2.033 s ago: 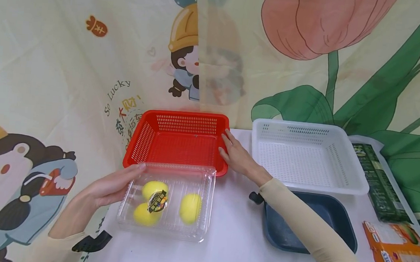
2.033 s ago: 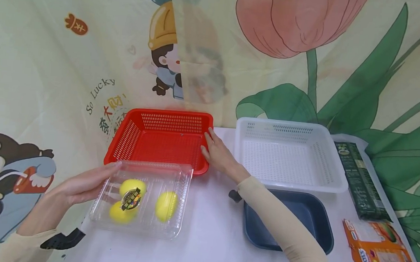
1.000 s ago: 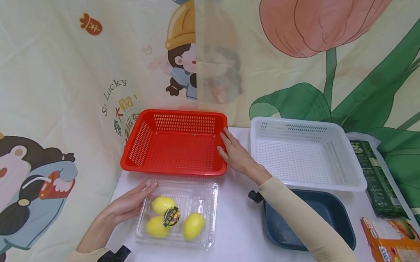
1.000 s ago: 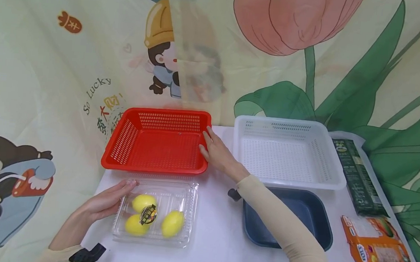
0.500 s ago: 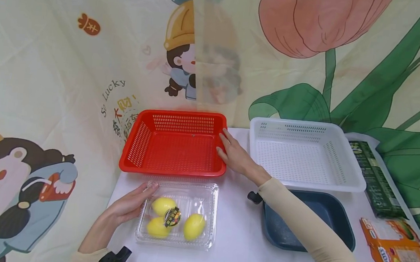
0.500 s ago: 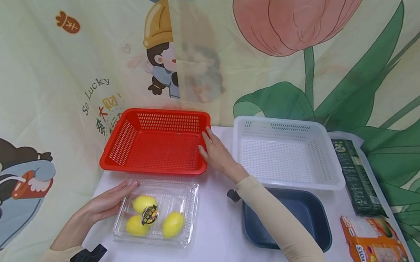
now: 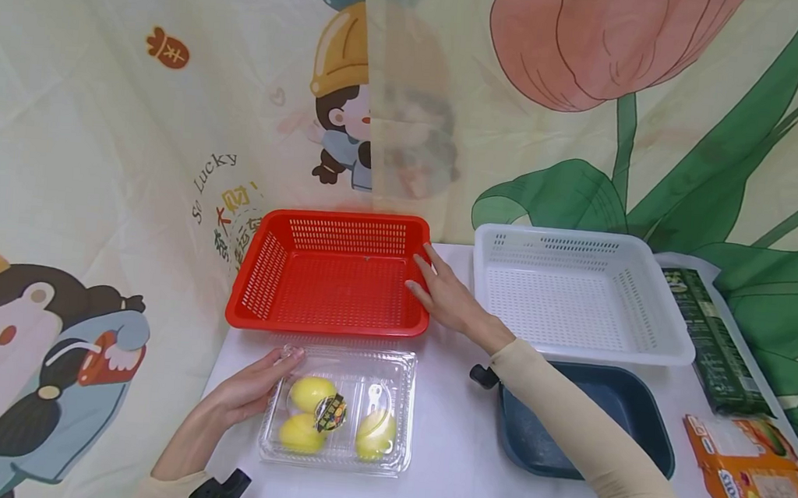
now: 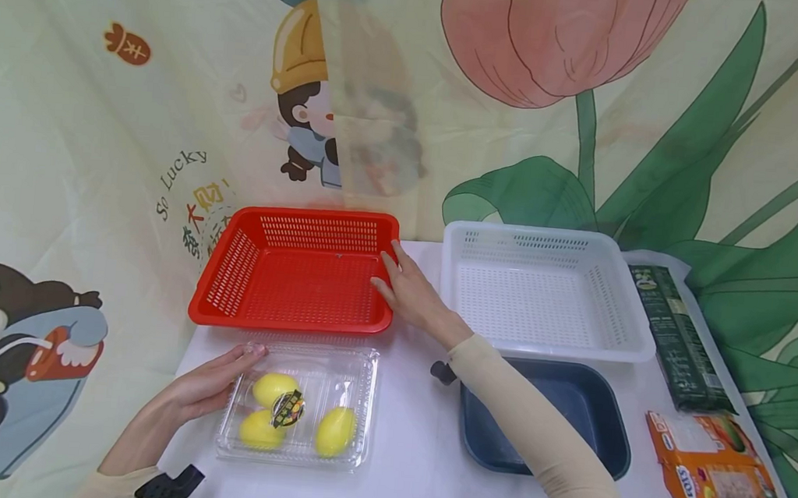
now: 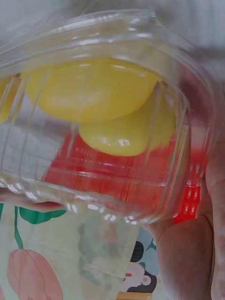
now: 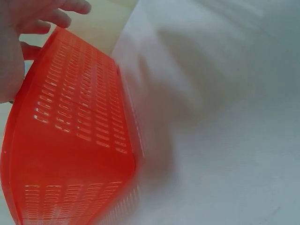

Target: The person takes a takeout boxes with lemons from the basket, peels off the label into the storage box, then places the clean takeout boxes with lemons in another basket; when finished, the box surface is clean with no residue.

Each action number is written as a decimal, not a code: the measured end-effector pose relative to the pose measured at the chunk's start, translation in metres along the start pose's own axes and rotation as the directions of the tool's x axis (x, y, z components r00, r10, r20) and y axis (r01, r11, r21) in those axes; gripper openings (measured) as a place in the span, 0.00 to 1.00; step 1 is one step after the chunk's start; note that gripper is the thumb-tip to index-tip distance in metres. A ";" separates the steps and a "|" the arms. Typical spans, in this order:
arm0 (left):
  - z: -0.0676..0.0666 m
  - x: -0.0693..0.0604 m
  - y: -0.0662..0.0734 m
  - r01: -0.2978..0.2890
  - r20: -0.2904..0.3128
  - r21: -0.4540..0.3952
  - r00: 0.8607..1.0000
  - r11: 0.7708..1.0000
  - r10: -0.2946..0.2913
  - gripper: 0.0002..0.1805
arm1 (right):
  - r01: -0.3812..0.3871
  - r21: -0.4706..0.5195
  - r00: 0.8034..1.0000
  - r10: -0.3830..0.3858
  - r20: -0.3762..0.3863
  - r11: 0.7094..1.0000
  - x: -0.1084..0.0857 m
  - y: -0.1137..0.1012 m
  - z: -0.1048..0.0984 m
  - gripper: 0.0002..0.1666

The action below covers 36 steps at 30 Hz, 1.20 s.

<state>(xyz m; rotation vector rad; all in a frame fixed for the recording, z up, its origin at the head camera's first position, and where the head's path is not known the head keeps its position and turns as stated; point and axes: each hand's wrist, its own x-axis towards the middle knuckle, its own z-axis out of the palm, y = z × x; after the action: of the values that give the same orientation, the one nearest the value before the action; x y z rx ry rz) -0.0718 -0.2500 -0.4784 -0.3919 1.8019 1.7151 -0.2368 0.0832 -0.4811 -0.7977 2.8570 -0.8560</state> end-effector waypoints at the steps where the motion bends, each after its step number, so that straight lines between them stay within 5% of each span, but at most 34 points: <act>1: 0.000 0.000 0.000 0.000 -0.001 0.003 1.000 1.000 0.000 0.52 | 0.004 0.003 1.000 -0.004 -0.004 1.000 0.000 -0.001 -0.001 0.42; 13: 0.000 -0.002 0.001 0.014 -0.021 -0.003 1.000 1.000 -0.014 0.54 | 0.230 -0.050 0.970 -0.233 -0.068 0.972 -0.007 -0.048 -0.009 0.39; 21: 0.002 -0.001 0.000 0.019 -0.028 -0.001 0.999 1.000 -0.019 0.54 | 0.381 -0.069 0.925 -0.380 0.019 0.922 -0.026 -0.089 -0.003 0.39; 30: 0.001 0.000 0.001 -0.005 0.020 -0.031 1.000 0.999 0.006 0.45 | 0.586 -0.114 0.806 -0.563 0.180 0.802 -0.052 -0.125 0.013 0.37; 36: 0.001 0.000 0.001 0.016 0.015 -0.010 1.000 1.000 -0.016 0.50 | 0.639 -0.055 0.742 -0.596 0.307 0.768 -0.068 -0.140 0.025 0.38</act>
<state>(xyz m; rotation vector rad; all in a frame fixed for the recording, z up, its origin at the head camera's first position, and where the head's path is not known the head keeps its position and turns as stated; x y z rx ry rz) -0.0722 -0.2491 -0.4781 -0.3960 1.7759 1.7130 -0.1079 0.0045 -0.4344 -1.7996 2.4294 -0.4868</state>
